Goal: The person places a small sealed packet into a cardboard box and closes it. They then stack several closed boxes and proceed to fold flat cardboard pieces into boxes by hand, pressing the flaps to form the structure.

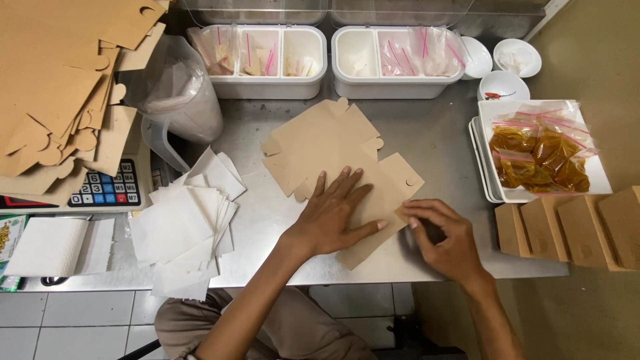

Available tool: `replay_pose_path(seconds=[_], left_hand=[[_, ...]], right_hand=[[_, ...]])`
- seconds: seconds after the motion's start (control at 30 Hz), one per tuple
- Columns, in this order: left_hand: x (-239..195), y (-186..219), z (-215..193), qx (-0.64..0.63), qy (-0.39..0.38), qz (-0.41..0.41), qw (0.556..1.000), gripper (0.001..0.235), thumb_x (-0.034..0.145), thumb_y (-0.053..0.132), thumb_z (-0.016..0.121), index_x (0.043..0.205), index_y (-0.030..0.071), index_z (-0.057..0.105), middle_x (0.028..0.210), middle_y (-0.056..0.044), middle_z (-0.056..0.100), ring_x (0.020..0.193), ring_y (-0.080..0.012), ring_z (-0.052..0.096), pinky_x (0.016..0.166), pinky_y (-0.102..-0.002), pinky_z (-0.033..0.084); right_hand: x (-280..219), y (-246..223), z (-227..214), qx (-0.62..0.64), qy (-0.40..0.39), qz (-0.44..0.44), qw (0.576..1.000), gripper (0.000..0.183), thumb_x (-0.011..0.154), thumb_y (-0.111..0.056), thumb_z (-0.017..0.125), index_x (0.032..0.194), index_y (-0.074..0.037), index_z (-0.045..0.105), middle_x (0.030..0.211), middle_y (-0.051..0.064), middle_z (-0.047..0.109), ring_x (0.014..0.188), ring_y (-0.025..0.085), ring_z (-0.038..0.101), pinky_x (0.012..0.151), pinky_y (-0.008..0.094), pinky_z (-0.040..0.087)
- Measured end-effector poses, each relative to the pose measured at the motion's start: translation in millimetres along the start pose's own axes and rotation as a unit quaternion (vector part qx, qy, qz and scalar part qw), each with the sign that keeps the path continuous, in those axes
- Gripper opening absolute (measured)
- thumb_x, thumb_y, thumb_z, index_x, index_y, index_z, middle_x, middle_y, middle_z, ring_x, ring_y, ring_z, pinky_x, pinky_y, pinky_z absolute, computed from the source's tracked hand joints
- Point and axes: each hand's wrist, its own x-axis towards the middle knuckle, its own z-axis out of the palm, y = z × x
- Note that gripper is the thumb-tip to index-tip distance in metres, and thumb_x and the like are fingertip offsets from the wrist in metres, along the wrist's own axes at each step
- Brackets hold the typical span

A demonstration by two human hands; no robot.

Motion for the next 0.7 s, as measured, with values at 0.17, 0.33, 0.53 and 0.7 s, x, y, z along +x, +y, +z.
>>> replay_pose_path(seconds=[0.17,0.33,0.53,0.7], left_hand=[[13,-14,36,0.030,0.036,-0.021,0.999,0.080,0.097,0.058,0.053,0.152,0.001,0.043,0.162,-0.027,0.034,0.156,-0.0432,0.020,0.123,-0.067,0.004],[10,-16,65,0.049,0.124,-0.025,0.991,0.081,0.100,0.055,0.055,0.153,-0.002,0.035,0.163,-0.028,0.027,0.157,-0.0453,0.011,0.122,-0.066,0.002],[-6,3,34,-0.014,0.081,-0.052,0.995,0.088,0.092,0.048,0.070,0.157,-0.002,0.036,0.164,-0.034,0.024,0.158,-0.0462,0.012,0.125,-0.064,-0.008],[-11,-10,29,-0.016,0.077,-0.021,0.997,0.089,0.086,0.048,0.077,0.156,0.005,0.042,0.167,-0.028,0.028,0.159,-0.0402,0.016,0.127,-0.058,-0.007]], right_hand=[[-24,13,17,-0.107,-0.004,-0.099,0.989,0.029,0.093,-0.007,0.068,0.121,-0.012,0.074,0.121,0.006,0.076,0.121,0.030,0.069,0.098,0.046,0.052],[-32,14,21,-0.114,-0.019,-0.136,0.984,0.040,0.096,-0.010,0.064,0.136,-0.011,0.068,0.133,0.005,0.074,0.127,0.020,0.067,0.099,0.039,0.050],[1,29,5,-0.015,-0.001,-0.058,0.998,0.029,0.086,0.000,0.074,0.114,-0.006,0.078,0.105,0.012,0.081,0.106,0.038,0.074,0.094,0.051,0.054],[37,25,4,-0.012,-0.089,-0.110,0.990,0.053,0.079,-0.017,0.083,0.129,-0.010,0.070,0.141,0.017,0.063,0.139,0.046,0.052,0.118,0.062,0.033]])
